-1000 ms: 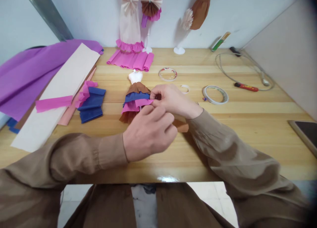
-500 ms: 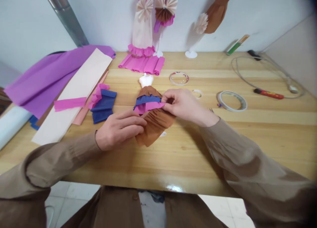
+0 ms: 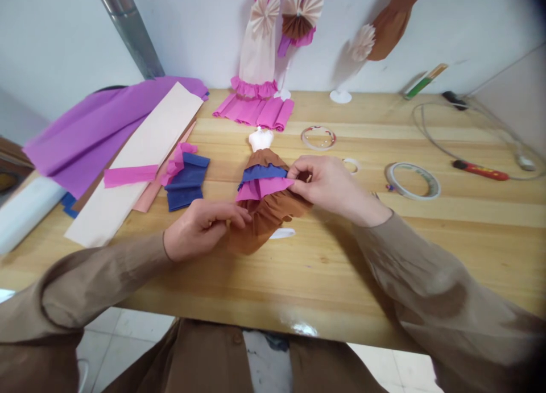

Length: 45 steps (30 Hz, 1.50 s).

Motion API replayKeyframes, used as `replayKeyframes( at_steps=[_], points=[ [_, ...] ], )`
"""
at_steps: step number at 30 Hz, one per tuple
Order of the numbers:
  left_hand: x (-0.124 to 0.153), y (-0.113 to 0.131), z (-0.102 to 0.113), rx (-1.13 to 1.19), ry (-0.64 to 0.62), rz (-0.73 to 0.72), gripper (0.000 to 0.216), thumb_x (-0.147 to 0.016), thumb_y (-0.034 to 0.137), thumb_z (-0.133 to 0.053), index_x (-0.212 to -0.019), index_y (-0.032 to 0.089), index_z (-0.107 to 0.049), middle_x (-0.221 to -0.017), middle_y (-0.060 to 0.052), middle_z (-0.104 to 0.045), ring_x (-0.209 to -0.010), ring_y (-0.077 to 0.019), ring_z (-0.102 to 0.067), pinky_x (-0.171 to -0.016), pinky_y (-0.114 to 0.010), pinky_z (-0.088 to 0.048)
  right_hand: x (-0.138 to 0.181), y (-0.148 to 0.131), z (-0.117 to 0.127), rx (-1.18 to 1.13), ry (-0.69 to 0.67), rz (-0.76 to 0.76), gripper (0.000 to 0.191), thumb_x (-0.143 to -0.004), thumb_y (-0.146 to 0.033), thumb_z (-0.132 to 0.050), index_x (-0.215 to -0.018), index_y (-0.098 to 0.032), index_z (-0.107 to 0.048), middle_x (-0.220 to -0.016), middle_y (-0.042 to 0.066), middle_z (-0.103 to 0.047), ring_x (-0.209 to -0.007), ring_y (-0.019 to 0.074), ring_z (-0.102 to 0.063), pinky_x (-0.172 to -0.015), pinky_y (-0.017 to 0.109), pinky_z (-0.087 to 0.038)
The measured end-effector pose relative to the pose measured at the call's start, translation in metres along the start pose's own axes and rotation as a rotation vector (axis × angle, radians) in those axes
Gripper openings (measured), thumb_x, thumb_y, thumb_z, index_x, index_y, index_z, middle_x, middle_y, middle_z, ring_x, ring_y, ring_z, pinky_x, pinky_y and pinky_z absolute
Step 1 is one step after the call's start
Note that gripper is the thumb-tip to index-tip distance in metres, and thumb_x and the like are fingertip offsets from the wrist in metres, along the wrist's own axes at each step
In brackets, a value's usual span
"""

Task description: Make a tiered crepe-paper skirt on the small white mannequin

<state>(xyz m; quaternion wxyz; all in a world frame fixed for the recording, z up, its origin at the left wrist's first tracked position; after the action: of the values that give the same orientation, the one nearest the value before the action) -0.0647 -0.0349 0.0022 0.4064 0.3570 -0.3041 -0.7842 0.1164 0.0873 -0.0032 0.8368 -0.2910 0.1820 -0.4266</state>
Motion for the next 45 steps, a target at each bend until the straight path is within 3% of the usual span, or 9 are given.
replayKeyframes(
  at_steps=[2, 5, 8, 13, 20, 28, 34, 41, 45],
  points=[
    [-0.002, -0.003, 0.003, 0.116, 0.003, 0.159, 0.028, -0.078, 0.004, -0.049, -0.087, 0.015, -0.073, -0.099, -0.009, -0.080, -0.103, -0.0229, -0.075, -0.095, -0.034, -0.060, 0.000, -0.001, 0.000, -0.007, -0.001, 0.007, 0.009, -0.070, -0.017, -0.056, -0.062, -0.019, -0.061, -0.060, 0.000, -0.060, -0.054, 0.0116, -0.049, -0.054, 0.027, -0.035],
    [-0.005, -0.004, 0.004, 0.219, 0.028, 0.336, 0.021, -0.078, 0.013, -0.052, -0.082, 0.015, -0.073, -0.095, -0.008, -0.080, -0.096, -0.0239, -0.076, -0.088, -0.035, -0.061, 0.000, 0.000, 0.000, -0.010, -0.008, -0.002, 0.009, -0.070, -0.017, -0.056, -0.063, -0.019, -0.061, -0.060, 0.000, -0.060, -0.054, 0.0117, -0.049, -0.054, 0.027, -0.034],
    [-0.008, -0.006, 0.004, 0.204, 0.110, 0.409, 0.015, -0.076, 0.020, -0.055, -0.075, 0.015, -0.069, -0.087, -0.007, -0.078, -0.085, -0.0221, -0.073, -0.077, -0.032, -0.059, 0.000, 0.002, -0.001, -0.009, 0.003, -0.001, 0.008, -0.070, -0.017, -0.057, -0.063, -0.019, -0.061, -0.063, 0.001, -0.062, -0.057, 0.0125, -0.050, -0.056, 0.027, -0.035],
    [-0.004, -0.017, -0.002, 0.174, 0.180, 0.485, 0.016, -0.078, 0.024, -0.056, -0.081, 0.014, -0.069, -0.081, -0.005, -0.074, -0.073, -0.0163, -0.068, -0.067, -0.026, -0.053, 0.001, 0.000, -0.001, -0.008, -0.010, 0.005, 0.008, -0.071, -0.015, -0.057, -0.065, -0.019, -0.062, -0.066, 0.001, -0.062, -0.059, 0.0128, -0.051, -0.059, 0.028, -0.037],
    [-0.001, -0.020, -0.007, 0.060, 0.249, 0.409, 0.017, -0.082, 0.022, -0.057, -0.088, 0.014, -0.070, -0.090, -0.007, -0.077, -0.083, -0.0178, -0.072, -0.069, -0.024, -0.054, 0.003, -0.007, 0.003, 0.032, 0.074, 0.083, 0.009, -0.069, -0.015, -0.063, -0.065, -0.020, -0.057, -0.071, 0.001, -0.062, -0.063, 0.0128, -0.050, -0.061, 0.028, -0.038],
    [-0.012, -0.008, -0.011, -0.181, 0.204, 0.231, 0.021, -0.089, 0.019, -0.054, -0.088, 0.014, -0.075, -0.083, -0.004, -0.079, -0.065, -0.0120, -0.069, -0.059, -0.019, -0.051, -0.002, 0.015, -0.002, -0.332, 0.048, -0.072, 0.002, -0.063, -0.019, -0.070, -0.064, -0.019, -0.068, -0.070, 0.001, -0.067, -0.062, 0.0133, -0.056, -0.061, 0.028, -0.045],
    [-0.016, -0.001, -0.017, -0.457, 0.166, 0.060, 0.021, -0.091, 0.015, -0.054, -0.089, 0.016, -0.075, -0.075, -0.002, -0.078, -0.059, -0.0119, -0.069, -0.055, -0.019, -0.047, -0.002, 0.014, -0.002, -0.433, 0.045, -0.085, 0.008, -0.061, -0.026, -0.074, -0.060, -0.019, -0.071, -0.071, 0.003, -0.071, -0.063, 0.0138, -0.057, -0.061, 0.028, -0.046],
    [-0.023, 0.005, -0.023, -0.389, 0.120, 0.005, 0.029, -0.090, 0.006, -0.049, -0.079, 0.018, -0.073, -0.076, 0.001, -0.078, -0.064, -0.0097, -0.071, -0.062, -0.016, -0.050, -0.003, 0.017, -0.002, -0.424, 0.038, -0.055, 0.006, -0.067, -0.024, -0.069, -0.064, -0.019, -0.072, -0.078, 0.004, -0.073, -0.070, 0.0161, -0.062, -0.069, 0.031, -0.050],
    [-0.021, 0.003, -0.025, -0.388, 0.139, -0.009, 0.027, -0.093, 0.008, -0.049, -0.086, 0.017, -0.074, -0.073, 0.000, -0.078, -0.061, -0.0094, -0.070, -0.060, -0.016, -0.050, -0.003, 0.014, -0.001, -0.348, 0.015, -0.004, 0.010, -0.073, -0.025, -0.066, -0.067, -0.019, -0.072, -0.079, 0.004, -0.072, -0.072, 0.0170, -0.062, -0.072, 0.033, -0.050]
  ],
)
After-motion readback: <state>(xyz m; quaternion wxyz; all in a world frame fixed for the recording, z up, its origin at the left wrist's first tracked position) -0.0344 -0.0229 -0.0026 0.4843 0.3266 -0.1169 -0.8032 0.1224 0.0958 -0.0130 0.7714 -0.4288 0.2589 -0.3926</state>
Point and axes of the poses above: each hand's wrist, its own x-axis away from the middle knuckle, its own z-axis out of the back of the hand, y = z × x, the point moved 6 cm from there along -x, towards the middle knuckle
